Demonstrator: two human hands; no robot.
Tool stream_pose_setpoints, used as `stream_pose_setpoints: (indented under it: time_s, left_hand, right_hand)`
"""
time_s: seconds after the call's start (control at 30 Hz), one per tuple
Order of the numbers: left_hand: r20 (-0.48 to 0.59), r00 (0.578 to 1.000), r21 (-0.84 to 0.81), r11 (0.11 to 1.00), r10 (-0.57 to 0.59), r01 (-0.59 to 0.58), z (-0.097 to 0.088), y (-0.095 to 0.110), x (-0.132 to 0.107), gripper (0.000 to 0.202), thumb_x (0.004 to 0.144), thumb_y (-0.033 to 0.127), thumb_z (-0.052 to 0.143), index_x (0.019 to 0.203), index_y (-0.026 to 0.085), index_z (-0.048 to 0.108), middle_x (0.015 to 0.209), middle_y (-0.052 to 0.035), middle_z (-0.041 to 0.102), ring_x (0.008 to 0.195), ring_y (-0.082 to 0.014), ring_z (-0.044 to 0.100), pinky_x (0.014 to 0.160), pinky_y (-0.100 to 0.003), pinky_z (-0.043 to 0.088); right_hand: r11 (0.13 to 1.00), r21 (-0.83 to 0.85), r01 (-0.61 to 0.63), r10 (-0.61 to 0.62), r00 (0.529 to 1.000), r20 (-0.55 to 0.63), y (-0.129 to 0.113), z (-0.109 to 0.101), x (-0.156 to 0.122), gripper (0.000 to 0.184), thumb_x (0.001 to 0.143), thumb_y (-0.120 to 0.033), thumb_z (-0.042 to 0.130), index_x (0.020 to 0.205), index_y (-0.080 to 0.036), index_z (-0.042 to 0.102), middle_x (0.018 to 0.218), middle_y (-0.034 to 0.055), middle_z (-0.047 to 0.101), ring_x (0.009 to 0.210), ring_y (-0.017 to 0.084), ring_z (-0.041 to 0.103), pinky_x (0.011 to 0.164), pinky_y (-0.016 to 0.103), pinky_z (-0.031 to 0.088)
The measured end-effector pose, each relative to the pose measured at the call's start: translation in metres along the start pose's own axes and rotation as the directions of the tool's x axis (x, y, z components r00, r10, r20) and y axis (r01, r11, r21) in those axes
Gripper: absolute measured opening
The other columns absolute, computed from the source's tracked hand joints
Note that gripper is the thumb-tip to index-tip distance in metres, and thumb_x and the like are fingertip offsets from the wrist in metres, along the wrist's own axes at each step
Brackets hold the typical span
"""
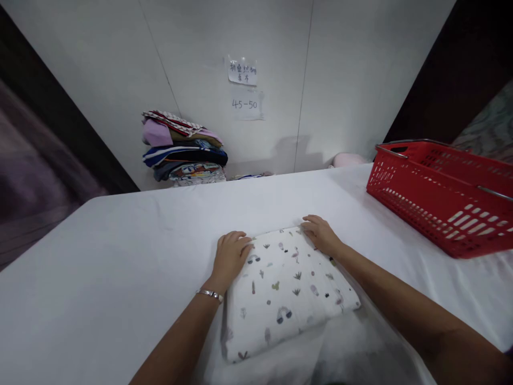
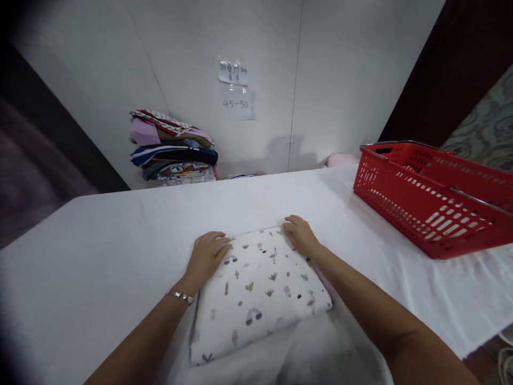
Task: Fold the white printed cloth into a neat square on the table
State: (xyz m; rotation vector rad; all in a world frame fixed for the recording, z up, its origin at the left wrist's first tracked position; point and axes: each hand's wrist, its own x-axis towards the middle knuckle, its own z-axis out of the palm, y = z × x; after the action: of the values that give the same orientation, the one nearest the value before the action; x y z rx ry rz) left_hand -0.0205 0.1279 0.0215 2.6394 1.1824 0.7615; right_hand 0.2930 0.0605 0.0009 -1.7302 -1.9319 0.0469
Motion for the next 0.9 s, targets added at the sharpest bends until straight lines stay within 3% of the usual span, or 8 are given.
stream_pose_setpoints:
  time_s: [0.1, 0.2, 0.33, 0.43, 0.53, 0.63, 0.7, 0.9]
  left_hand:
    - [0.087, 0.995, -0.020, 0.998, 0.057, -0.055, 0.003, 0.006, 0.009, 0.019, 0.084, 0.027, 0.049, 0.093, 0.024, 0.066, 0.108, -0.0051, 0.061, 0.107, -0.0224, 0.049, 0.094, -0.042, 0.033]
    - [0.131, 0.989, -0.059, 0.997, 0.066, -0.059, 0.008, 0.011, 0.016, 0.017, 0.083, 0.026, 0.051, 0.093, 0.023, 0.065, 0.107, -0.0054, 0.060, 0.106, -0.0220, 0.049, 0.093, -0.041, 0.034]
    - [0.143, 0.990, -0.119, 0.993, 0.003, 0.015, 0.011, 0.013, 0.022, 0.008, 0.080, 0.026, 0.055, 0.083, 0.020, 0.060, 0.104, -0.0048, 0.060, 0.103, -0.0206, 0.050, 0.090, -0.037, 0.036]
    - [0.117, 0.993, -0.165, 0.985, -0.031, 0.051, 0.010, 0.013, 0.025, 0.008, 0.082, 0.026, 0.051, 0.077, 0.020, 0.054, 0.100, -0.0035, 0.059, 0.098, -0.0187, 0.051, 0.086, -0.033, 0.038]
    - [0.101, 0.985, -0.164, 0.974, -0.141, 0.156, 0.009, 0.014, 0.027, 0.010, 0.084, 0.027, 0.047, 0.079, 0.020, 0.053, 0.096, -0.0030, 0.060, 0.091, -0.0180, 0.053, 0.081, -0.032, 0.039]
    - [0.177, 0.954, -0.085, 0.962, -0.243, 0.261, 0.012, 0.017, 0.029, 0.010, 0.082, 0.027, 0.048, 0.076, 0.020, 0.053, 0.085, -0.0025, 0.061, 0.079, -0.0176, 0.055, 0.072, -0.030, 0.039]
    - [0.192, 0.948, -0.048, 0.962, -0.254, 0.267, 0.014, 0.018, 0.029, 0.011, 0.082, 0.027, 0.050, 0.074, 0.020, 0.053, 0.081, -0.0017, 0.060, 0.075, -0.0168, 0.055, 0.068, -0.029, 0.038]
    - [0.146, 0.974, -0.045, 0.982, -0.174, 0.183, 0.018, 0.015, 0.026, 0.009, 0.083, 0.027, 0.050, 0.086, 0.020, 0.056, 0.091, -0.0019, 0.062, 0.086, -0.0169, 0.055, 0.076, -0.029, 0.038]
  right_hand:
    - [0.996, -0.029, 0.087, -0.085, 0.995, 0.060, -0.004, 0.002, 0.006, 0.020, 0.085, -0.021, 0.048, 0.097, -0.023, 0.064, 0.123, 0.0076, 0.057, 0.123, 0.026, 0.042, 0.099, 0.049, 0.035]
    - [0.998, 0.008, 0.066, -0.067, 0.990, 0.121, -0.008, 0.004, 0.012, 0.017, 0.084, -0.024, 0.051, 0.095, -0.022, 0.063, 0.123, 0.0078, 0.057, 0.123, 0.026, 0.042, 0.100, 0.047, 0.034]
    - [0.995, 0.098, 0.019, -0.034, 0.988, 0.151, -0.014, 0.002, 0.020, 0.009, 0.079, -0.019, 0.054, 0.084, -0.020, 0.062, 0.116, 0.0092, 0.061, 0.117, 0.026, 0.048, 0.095, 0.045, 0.038]
    - [0.986, 0.161, 0.038, -0.051, 0.996, 0.074, -0.020, -0.003, 0.024, 0.008, 0.078, -0.016, 0.053, 0.073, -0.020, 0.057, 0.109, 0.0088, 0.063, 0.110, 0.023, 0.053, 0.090, 0.040, 0.042]
    - [0.985, 0.171, -0.004, -0.001, 1.000, 0.026, -0.024, -0.002, 0.027, 0.008, 0.079, -0.018, 0.051, 0.074, -0.020, 0.057, 0.104, 0.0080, 0.064, 0.101, 0.022, 0.056, 0.085, 0.036, 0.043]
    - [0.988, 0.108, -0.112, 0.097, 0.987, 0.132, -0.025, 0.002, 0.028, 0.009, 0.081, -0.021, 0.051, 0.076, -0.020, 0.059, 0.086, 0.0053, 0.066, 0.081, 0.020, 0.059, 0.073, 0.033, 0.044]
    - [0.988, 0.071, -0.140, 0.125, 0.975, 0.182, -0.025, 0.005, 0.028, 0.012, 0.083, -0.024, 0.050, 0.079, -0.020, 0.060, 0.078, 0.0040, 0.066, 0.074, 0.019, 0.058, 0.069, 0.031, 0.042]
    - [0.997, 0.081, 0.004, -0.021, 0.977, 0.210, -0.021, 0.004, 0.026, 0.022, 0.087, -0.021, 0.042, 0.087, -0.020, 0.064, 0.091, 0.0057, 0.067, 0.083, 0.019, 0.058, 0.077, 0.031, 0.041]
